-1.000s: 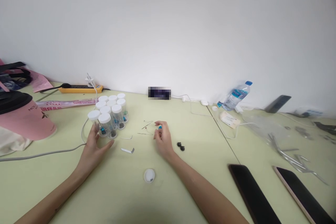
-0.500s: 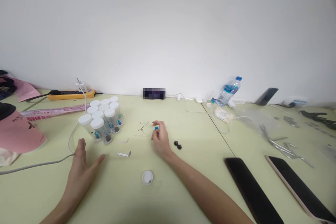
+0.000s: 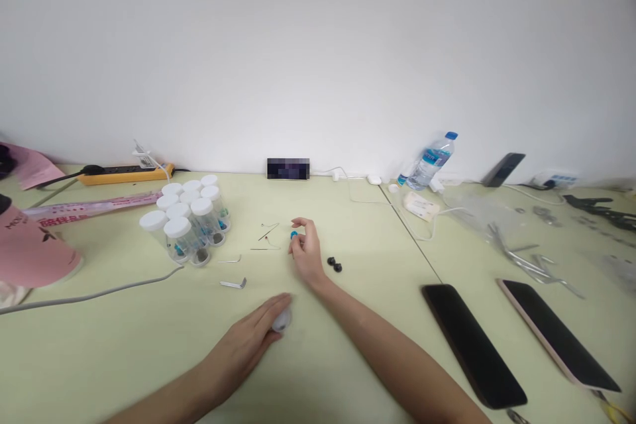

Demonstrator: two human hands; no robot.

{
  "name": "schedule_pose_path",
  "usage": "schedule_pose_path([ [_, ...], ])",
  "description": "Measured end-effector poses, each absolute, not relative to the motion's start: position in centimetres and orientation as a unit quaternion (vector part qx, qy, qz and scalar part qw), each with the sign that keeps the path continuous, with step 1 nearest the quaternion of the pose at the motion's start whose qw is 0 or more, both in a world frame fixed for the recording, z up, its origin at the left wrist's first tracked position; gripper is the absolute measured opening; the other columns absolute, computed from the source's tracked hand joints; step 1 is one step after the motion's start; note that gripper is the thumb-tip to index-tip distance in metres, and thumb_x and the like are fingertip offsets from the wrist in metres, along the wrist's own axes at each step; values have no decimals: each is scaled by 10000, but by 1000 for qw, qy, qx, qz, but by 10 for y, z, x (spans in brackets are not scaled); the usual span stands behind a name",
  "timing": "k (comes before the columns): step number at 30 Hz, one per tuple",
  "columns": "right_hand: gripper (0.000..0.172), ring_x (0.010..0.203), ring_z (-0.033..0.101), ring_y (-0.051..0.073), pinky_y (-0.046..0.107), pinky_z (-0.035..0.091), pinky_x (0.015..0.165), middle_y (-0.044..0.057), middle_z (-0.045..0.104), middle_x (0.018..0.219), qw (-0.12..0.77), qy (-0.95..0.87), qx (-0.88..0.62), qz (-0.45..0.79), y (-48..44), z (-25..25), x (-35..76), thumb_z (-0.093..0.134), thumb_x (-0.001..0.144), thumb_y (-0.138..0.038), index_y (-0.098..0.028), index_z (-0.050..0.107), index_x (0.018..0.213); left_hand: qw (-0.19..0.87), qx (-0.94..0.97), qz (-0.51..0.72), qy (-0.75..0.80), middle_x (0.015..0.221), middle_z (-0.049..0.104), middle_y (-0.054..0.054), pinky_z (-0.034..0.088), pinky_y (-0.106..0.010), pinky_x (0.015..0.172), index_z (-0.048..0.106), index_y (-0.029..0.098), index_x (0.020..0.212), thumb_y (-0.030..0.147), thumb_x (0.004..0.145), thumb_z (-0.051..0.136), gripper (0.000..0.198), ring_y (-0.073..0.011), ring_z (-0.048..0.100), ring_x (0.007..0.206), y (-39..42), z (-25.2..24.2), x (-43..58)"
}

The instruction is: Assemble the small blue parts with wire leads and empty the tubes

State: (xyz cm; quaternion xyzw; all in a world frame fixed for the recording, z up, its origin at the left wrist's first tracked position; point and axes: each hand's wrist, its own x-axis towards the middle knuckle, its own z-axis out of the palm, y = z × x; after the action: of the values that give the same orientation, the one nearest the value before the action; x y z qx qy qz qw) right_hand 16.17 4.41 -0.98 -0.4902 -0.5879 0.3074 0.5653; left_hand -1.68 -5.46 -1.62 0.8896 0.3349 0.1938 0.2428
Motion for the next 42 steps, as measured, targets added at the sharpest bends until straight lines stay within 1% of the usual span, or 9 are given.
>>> schedule_pose_path([
  [4, 344, 544, 504, 52, 221, 457, 540, 32, 480, 1091, 559, -588, -493, 313, 43, -9, 162, 365, 796, -71, -230, 442, 1092, 250, 897, 193, 308, 1372, 513, -19, 457, -315, 1009, 446, 300, 1317, 189, 930, 395, 406, -168, 513, 1224, -38, -14, -6],
  [11, 326, 542, 500, 52, 210, 439, 501, 34, 484, 1083, 565, -575, -491, 329, 44, -10, 161, 363, 799, -89, -225, 442, 1084, 215, 900, 227, 303, 1194, 618, -70, 470, -375, 967, 526, 252, 1217, 252, 905, 480, 315, -221, 542, 1145, -20, -9, -1],
  [21, 217, 532, 470, 61, 234, 415, 495, 51, 498, 1110, 584, -581, -478, 305, 33, 3, 159, 372, 845, -122, -225, 452, 1019, 142, 874, 267, 380, 1196, 540, -110, 452, -426, 913, 444, 216, 1266, 433, 868, 518, 459, -268, 502, 1109, -8, -7, -14],
  [26, 236, 556, 467, 76, 245, 415, 519, 49, 493, 1082, 561, -605, -484, 293, 18, 5, 164, 364, 837, -92, -220, 469, 1004, 60, 880, 253, 397, 1077, 586, -102, 462, -414, 860, 526, 174, 1119, 284, 929, 410, 249, -250, 533, 993, -6, -2, -23],
  [30, 216, 541, 434, 93, 273, 411, 535, 54, 492, 1080, 488, -652, -517, 264, -6, 5, 178, 372, 888, -147, -229, 507, 1036, 2, 866, 201, 457, 1093, 600, -120, 488, -384, 804, 547, 167, 1120, 138, 922, 310, 311, -244, 567, 963, 0, -5, -44],
  [33, 198, 564, 465, 106, 287, 434, 559, 59, 487, 1076, 431, -689, -528, 247, -24, 4, 187, 393, 915, -216, -240, 532, 1054, -25, 845, 163, 509, 1199, 578, -146, 487, -388, 840, 517, 160, 1210, 147, 921, 281, 373, -263, 555, 1072, 2, -9, -57],
  [35, 208, 591, 499, 115, 300, 460, 584, 68, 479, 1102, 398, -713, -529, 230, -31, 3, 188, 420, 920, -267, -247, 529, 1096, -37, 842, 164, 512, 1311, 515, -181, 410, -432, 980, 466, 118, 1290, 272, 940, 307, 414, -297, 460, 1229, 3, -14, -61],
  [38, 297, 646, 545, 142, 340, 491, 642, 86, 471, 1171, 339, -760, -522, 188, -34, 3, 185, 504, 888, -326, -257, 500, 1177, -21, 850, 175, 497, 1455, 345, -215, 255, -469, 1098, 316, 61, 1406, 528, 899, 349, 690, -331, 269, 1368, 3, -25, -59],
  [42, 307, 852, 582, 216, 371, 503, 728, 96, 502, 1150, 288, -809, -488, 155, -31, 1, 178, 515, 871, -244, -238, 505, 1178, 23, 858, 157, 489, 1519, 230, -170, 172, -495, 1116, 130, 132, 1478, 613, 870, 330, 800, -313, 178, 1404, 2, -35, -54],
])
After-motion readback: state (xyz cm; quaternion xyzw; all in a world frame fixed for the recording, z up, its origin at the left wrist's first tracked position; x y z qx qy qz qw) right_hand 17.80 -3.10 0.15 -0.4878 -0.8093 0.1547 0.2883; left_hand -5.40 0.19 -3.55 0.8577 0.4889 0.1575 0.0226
